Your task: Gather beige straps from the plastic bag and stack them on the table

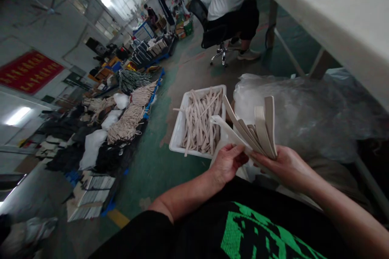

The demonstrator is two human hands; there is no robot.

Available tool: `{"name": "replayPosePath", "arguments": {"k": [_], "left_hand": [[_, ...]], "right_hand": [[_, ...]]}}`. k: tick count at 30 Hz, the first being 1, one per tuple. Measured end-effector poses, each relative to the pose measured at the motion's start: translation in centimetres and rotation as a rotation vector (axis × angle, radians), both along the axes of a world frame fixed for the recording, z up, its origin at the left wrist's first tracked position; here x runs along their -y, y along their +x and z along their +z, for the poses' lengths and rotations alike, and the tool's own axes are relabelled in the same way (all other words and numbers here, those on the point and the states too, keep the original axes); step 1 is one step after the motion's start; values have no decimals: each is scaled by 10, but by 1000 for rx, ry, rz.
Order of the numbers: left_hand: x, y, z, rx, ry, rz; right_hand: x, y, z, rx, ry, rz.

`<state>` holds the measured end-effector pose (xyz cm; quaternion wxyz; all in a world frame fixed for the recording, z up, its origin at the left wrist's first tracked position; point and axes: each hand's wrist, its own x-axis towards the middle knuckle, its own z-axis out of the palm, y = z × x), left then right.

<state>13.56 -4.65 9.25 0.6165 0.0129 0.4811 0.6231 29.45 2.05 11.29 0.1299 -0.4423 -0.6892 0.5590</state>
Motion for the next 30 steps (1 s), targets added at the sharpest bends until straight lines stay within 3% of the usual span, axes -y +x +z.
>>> {"name": "replayPosePath", "arguments": {"k": [4, 9, 14, 20, 25, 30], "left_hand": [[9, -21, 1, -66, -35, 94], [19, -11, -9, 36, -58, -4], [17, -12, -13, 11, -66, 145], [23, -1, -17, 46, -67, -46], [18, -8, -13, -34, -50, 112], [18, 2, -10, -13, -48, -43]], "right_hand": [[3, 2, -2, 54, 46, 102], [6, -9, -7, 87, 123, 62], [4, -7, -14, 113, 88, 124], [5, -4, -18, 118, 111, 105], [6, 4, -19, 120, 62, 141], [7, 2, -18, 112, 139, 61]]}}
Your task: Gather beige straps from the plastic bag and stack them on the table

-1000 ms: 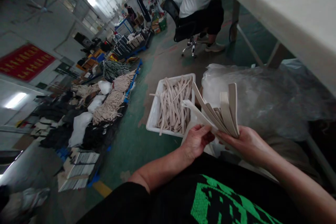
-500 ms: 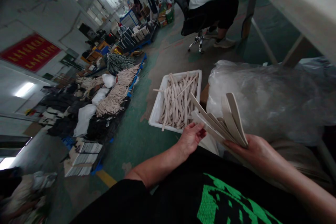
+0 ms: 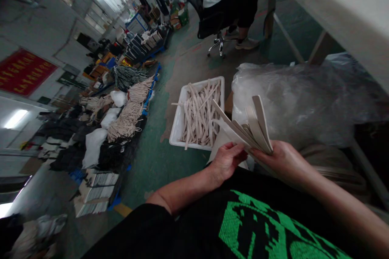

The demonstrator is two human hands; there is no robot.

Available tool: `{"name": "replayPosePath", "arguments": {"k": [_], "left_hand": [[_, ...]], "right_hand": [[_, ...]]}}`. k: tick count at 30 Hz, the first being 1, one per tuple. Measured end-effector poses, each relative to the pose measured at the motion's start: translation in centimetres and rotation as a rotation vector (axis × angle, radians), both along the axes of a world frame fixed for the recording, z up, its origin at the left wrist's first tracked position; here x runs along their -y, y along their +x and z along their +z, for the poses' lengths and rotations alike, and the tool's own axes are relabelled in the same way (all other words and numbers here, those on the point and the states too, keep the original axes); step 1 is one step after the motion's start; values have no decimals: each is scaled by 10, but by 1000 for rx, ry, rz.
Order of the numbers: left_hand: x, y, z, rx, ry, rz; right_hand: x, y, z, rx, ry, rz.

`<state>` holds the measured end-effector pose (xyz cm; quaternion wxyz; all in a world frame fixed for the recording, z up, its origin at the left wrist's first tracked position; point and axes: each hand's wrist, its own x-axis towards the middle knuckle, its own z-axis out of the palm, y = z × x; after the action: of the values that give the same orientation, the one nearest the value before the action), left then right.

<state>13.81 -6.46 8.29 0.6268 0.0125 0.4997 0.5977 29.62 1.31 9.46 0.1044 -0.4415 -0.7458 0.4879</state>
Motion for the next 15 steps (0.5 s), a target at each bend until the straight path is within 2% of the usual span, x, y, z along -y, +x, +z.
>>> {"name": "replayPosePath", "arguments": {"k": [2, 7, 12, 15], "left_hand": [[0, 4, 1, 6, -3, -16], [-4, -5, 2, -34, -18, 111], [1, 6, -3, 5, -11, -58], [-5, 7, 1, -4, 14, -25]], "right_hand": [[1, 0, 2, -34, -12, -17], [6, 14, 8, -38, -111, 32], [6, 10, 11, 13, -20, -30], [5, 9, 15, -30, -69, -25]]}}
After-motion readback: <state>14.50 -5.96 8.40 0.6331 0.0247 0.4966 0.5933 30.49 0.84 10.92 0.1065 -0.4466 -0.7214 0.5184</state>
